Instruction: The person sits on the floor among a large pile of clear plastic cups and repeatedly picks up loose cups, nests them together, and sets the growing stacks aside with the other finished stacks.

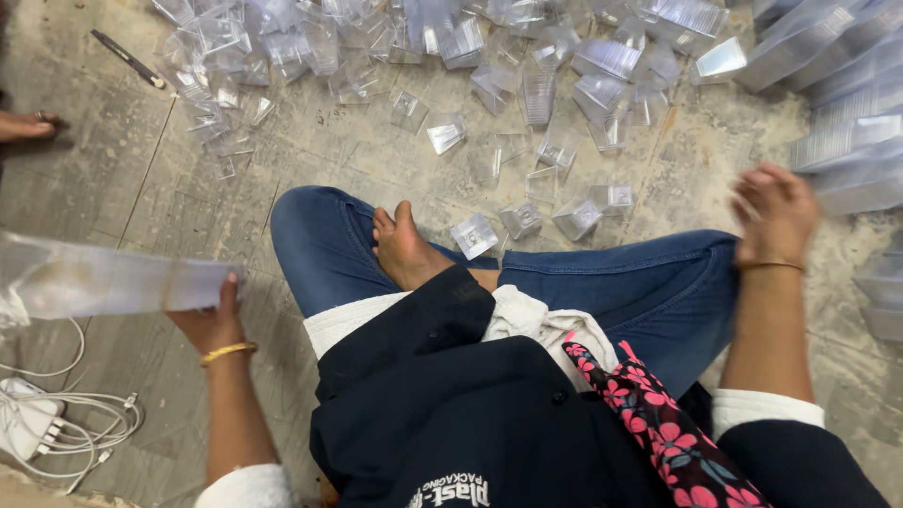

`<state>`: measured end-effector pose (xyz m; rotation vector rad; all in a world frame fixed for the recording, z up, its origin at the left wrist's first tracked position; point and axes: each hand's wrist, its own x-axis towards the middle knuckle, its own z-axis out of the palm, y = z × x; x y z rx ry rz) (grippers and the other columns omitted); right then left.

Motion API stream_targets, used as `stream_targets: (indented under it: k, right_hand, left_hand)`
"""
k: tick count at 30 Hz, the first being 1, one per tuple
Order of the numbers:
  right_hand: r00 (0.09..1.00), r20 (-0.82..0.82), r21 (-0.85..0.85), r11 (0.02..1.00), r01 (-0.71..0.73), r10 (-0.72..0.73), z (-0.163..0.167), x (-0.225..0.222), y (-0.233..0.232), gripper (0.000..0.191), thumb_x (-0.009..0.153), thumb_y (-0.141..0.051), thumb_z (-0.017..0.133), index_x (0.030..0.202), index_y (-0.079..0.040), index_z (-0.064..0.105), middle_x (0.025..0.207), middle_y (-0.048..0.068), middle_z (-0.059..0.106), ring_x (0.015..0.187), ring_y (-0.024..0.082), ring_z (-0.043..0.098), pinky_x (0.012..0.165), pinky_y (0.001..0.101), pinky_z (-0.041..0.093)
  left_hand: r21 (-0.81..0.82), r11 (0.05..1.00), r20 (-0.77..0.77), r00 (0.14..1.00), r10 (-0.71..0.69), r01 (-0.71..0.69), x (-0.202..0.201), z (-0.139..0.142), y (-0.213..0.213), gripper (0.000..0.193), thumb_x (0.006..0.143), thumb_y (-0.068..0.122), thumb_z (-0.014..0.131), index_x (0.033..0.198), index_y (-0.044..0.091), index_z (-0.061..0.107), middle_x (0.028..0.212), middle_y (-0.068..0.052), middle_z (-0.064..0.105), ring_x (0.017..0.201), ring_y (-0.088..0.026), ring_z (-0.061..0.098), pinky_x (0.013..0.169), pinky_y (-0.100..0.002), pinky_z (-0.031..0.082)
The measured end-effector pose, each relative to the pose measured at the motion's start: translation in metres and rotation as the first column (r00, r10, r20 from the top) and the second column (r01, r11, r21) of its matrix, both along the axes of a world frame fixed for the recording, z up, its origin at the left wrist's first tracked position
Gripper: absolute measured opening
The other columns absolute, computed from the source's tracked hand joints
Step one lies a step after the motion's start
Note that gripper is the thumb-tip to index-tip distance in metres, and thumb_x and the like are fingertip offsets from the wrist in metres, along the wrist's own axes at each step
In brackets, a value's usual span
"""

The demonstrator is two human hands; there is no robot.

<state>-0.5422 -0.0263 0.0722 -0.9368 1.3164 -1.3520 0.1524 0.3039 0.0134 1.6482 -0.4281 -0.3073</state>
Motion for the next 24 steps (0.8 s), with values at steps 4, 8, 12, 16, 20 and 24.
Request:
stream_targets:
  k: [4,8,12,16,20,24]
  right_hand:
    - [0.943,0.024,-0.053,0.943,-0.329,0.331,0.028,0.128,0.025,0.018,0.097,-0.01,0.07,0.114,-0.014,0.065,0.109,0.001,0.069,0.101,0.012,0.068,0.087,0.0286,0.057]
    - [0.676,-0.183,-0.166,0.655,-0.737,0.714,0.051,0.227,0.062,0.061,0.09,-0.005,0.076,0.146,-0.007,0.051,0.141,0.01,0.06,0.133,0.019,0.057,0.109,0.0389,0.053]
    - [0.58,-0.384,-0.224,0.537,-0.813,0.718,0.075,0.245,0.094,0.104,0.079,-0.012,0.087,0.161,-0.009,0.022,0.165,0.007,0.028,0.151,0.021,0.034,0.112,0.0419,0.048]
    - [0.766,-0.244,-0.172,0.751,-0.637,0.594,0.08,0.192,0.114,0.091,0.085,-0.012,0.084,0.155,-0.005,0.026,0.149,0.011,0.048,0.137,0.022,0.051,0.11,0.043,0.051]
    - [0.944,-0.279,-0.199,0.951,-0.237,0.177,0.064,0.084,0.167,0.073,0.09,-0.012,0.078,0.149,-0.001,0.036,0.138,0.013,0.06,0.126,0.022,0.062,0.106,0.0399,0.055]
    - [0.934,-0.252,-0.167,0.962,0.217,-0.255,0.088,-0.013,0.258,0.077,0.091,-0.017,0.082,0.149,-0.001,0.034,0.135,0.011,0.06,0.122,0.02,0.064,0.099,0.0333,0.059]
  left_hand:
    - [0.117,0.902,0.11,0.897,-0.428,0.416,-0.002,0.096,-0.044,0.039,0.093,0.001,0.083,0.124,-0.005,0.06,0.115,-0.011,0.069,0.107,-0.022,0.07,0.092,-0.034,0.06]
    - [0.194,0.704,0.031,0.713,-0.701,0.683,-0.061,0.157,-0.116,0.037,0.083,0.012,0.085,0.113,0.001,0.066,0.105,-0.005,0.072,0.098,-0.017,0.07,0.085,-0.031,0.057]
    - [0.175,0.382,0.12,0.366,-0.923,0.907,-0.163,0.173,-0.194,0.06,0.08,0.017,0.087,0.131,0.002,0.059,0.121,-0.009,0.07,0.112,-0.02,0.069,0.095,-0.035,0.055]
    - [0.121,0.066,0.194,0.042,-0.98,0.99,-0.291,0.174,-0.24,0.095,0.076,0.026,0.09,0.15,0.003,0.036,0.146,-0.017,0.045,0.133,-0.028,0.057,0.104,-0.041,0.056]
    - [0.298,-0.225,0.334,-0.322,-0.886,0.928,-0.414,0.191,-0.254,0.1,0.075,0.029,0.095,0.152,0.008,0.034,0.149,-0.02,0.04,0.143,-0.038,0.038,0.111,-0.048,0.048]
    - [0.117,-0.551,0.263,-0.561,-0.785,0.826,-0.525,0.204,-0.231,0.099,0.083,0.025,0.085,0.159,0.015,0.023,0.16,-0.02,0.03,0.149,-0.04,0.029,0.111,-0.051,0.046]
